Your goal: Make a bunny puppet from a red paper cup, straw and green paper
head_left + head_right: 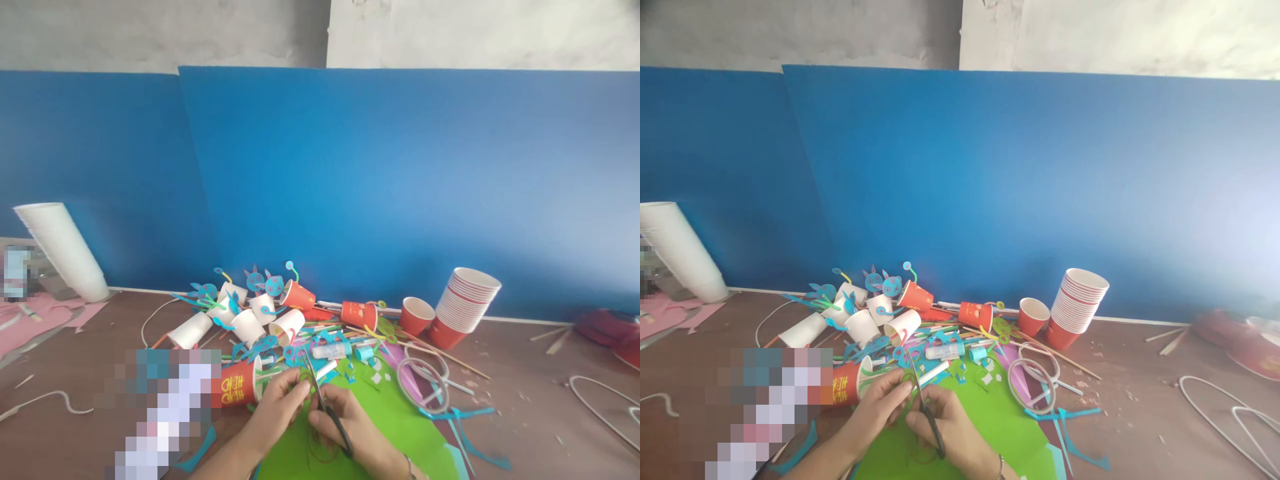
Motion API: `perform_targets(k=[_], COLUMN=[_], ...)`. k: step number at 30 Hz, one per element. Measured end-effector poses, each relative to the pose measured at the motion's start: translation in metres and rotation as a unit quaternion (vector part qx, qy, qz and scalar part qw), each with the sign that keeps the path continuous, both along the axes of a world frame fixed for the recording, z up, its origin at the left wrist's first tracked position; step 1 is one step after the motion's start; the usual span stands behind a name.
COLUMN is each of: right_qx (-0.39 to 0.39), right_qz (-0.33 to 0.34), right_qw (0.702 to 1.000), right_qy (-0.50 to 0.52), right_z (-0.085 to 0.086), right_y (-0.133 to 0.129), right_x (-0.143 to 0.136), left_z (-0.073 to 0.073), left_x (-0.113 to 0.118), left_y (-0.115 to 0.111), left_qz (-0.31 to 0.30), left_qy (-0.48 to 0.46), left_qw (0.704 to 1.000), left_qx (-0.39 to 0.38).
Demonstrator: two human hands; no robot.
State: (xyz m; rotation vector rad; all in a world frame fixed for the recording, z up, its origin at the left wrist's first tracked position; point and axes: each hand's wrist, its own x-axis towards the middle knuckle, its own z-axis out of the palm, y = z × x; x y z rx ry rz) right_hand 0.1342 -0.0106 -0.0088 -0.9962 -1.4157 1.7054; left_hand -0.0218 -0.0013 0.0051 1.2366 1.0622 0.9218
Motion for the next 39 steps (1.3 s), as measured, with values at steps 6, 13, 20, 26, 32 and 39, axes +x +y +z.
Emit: perform_targets(k=[6, 13, 20, 26, 32, 39], right_qx=[0.003, 0.004, -0.010, -0.008, 0.009, 0.004], right_qz=[-0.013, -0.025, -0.022, -0.009, -0.011, -0.015], right_qw=[1.000, 0.999, 0.999, 1.000, 1.000, 1.000], right_qy=[-0.003, -0.024, -0.037, -0.017, -0.020, -0.025], right_z=[0.0051, 0.0024, 0.0074, 0.0025, 0.0025, 0.0051], right_y=[0.0015, 0.0022, 0.0013, 0.0008, 0.0004, 0.0014], right_x=[-0.0003, 0.0002, -0.0003, -0.0006, -0.0004, 0.0004], left_z=[-0.0001, -0.0031, -0.0027, -0.0033, -0.0023, -0.0010], left_x=[-0.0007, -0.0009, 0.0004, -0.0005, -0.0002, -0.0009], left_y=[-0.0002, 0.0007, 0.0000, -0.0001, 0.0010, 0.0006], left_qz=[0.004, 0.023, 0.054, 0.050, 0.040, 0.046], left_qy=[0.006, 0.003, 0.008, 0.023, 0.017, 0.019], left_qw=[1.000, 1.000, 0.999, 0.998, 0.999, 0.999], left_qx=[-0.001, -0.002, 0.007, 0.038, 0.031, 0.022])
